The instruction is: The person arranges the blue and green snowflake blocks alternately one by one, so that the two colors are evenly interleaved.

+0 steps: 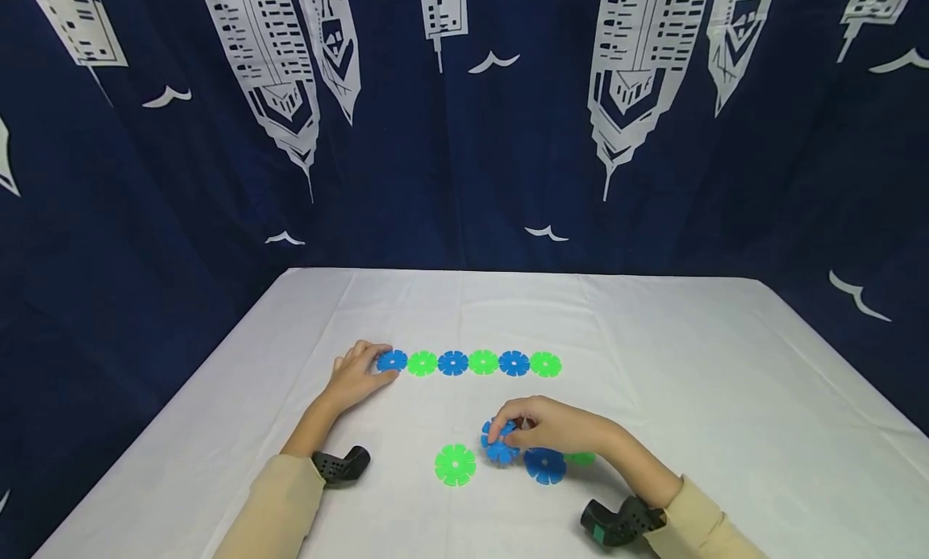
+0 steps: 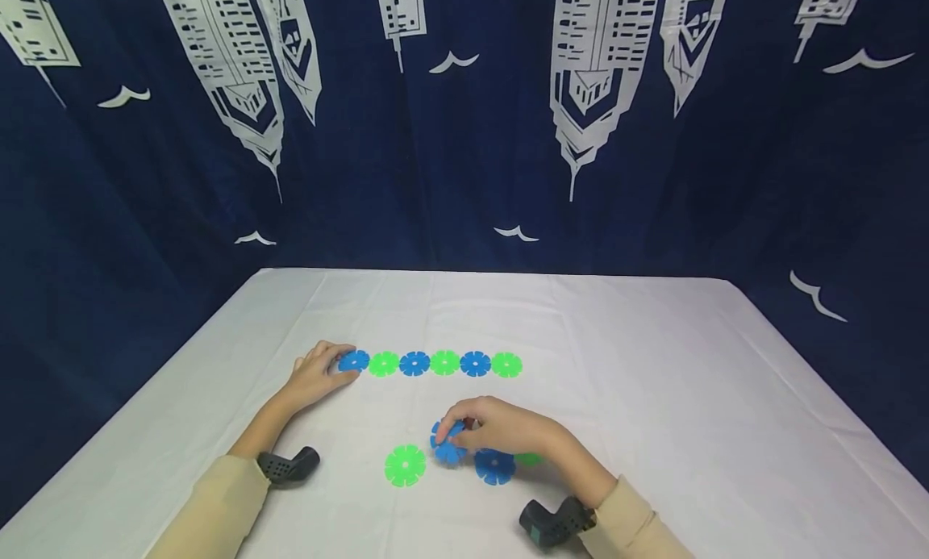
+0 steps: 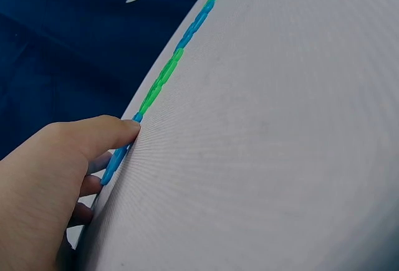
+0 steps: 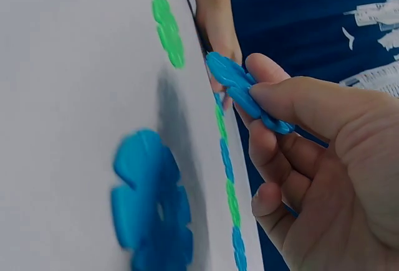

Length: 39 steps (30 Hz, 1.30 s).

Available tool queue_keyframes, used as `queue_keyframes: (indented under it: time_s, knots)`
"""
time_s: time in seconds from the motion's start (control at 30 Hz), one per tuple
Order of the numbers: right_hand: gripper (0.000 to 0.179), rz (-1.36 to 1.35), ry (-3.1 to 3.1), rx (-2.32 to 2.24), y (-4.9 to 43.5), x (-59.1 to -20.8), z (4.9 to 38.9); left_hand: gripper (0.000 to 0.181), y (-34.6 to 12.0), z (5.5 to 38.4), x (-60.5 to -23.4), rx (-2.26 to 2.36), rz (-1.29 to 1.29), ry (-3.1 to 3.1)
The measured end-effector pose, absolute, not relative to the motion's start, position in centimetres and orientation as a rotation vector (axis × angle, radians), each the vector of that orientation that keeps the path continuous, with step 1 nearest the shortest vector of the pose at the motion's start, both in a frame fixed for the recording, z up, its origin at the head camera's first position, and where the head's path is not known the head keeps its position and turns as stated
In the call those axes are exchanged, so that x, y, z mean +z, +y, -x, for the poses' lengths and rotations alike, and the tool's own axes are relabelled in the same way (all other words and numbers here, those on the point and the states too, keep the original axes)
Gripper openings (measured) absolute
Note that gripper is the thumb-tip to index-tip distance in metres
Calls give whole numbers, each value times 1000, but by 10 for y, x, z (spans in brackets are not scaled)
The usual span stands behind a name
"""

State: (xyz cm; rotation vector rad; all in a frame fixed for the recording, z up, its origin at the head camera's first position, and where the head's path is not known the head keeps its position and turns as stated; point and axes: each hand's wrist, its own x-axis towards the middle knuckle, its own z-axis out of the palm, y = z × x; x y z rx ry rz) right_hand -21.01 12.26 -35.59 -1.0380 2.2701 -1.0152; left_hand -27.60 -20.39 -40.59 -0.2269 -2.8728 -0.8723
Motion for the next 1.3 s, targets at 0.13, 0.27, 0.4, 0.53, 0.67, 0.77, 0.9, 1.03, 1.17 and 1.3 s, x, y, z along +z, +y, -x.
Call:
queue_keyframes:
  time_s: [0.13,0.27,0.4,0.53,0.67,0.77,0.9,1.03,1.17,1.3]
  knots:
    - [18,1018,2296,-1057,130,-353,216,52,-204,277,-406,-863,228,-2877]
    - [18,1001,2350,-1097,138,-352,222,52,-204,277,-406,-866,230,-2875]
    - [17,955,2425,-1111,145,-353,229,53,-204,277,-405,-864,222,-2881]
    - [13,909,2498,-1149,149,-358,236,53,-204,277,-405,-857,219,-2885]
    - [12,856,2550,-1250,153,-363,241,53,-203,277,-406,-863,225,-2884]
    - [13,781,2564,-1364,154,-365,245,53,-204,278,-406,-860,229,-2885]
    - [15,684,2564,-1522,159,-369,251,53,-205,278,-406,-858,225,-2883]
    - [17,565,2570,-1633,165,-374,257,53,-204,278,-405,-865,224,-2880]
    - [18,401,2590,-1702,170,-379,261,53,-204,277,-405,-862,223,-2887]
    - [20,282,2644,-1727,178,-385,265,53,-204,277,-405,-860,227,-2887]
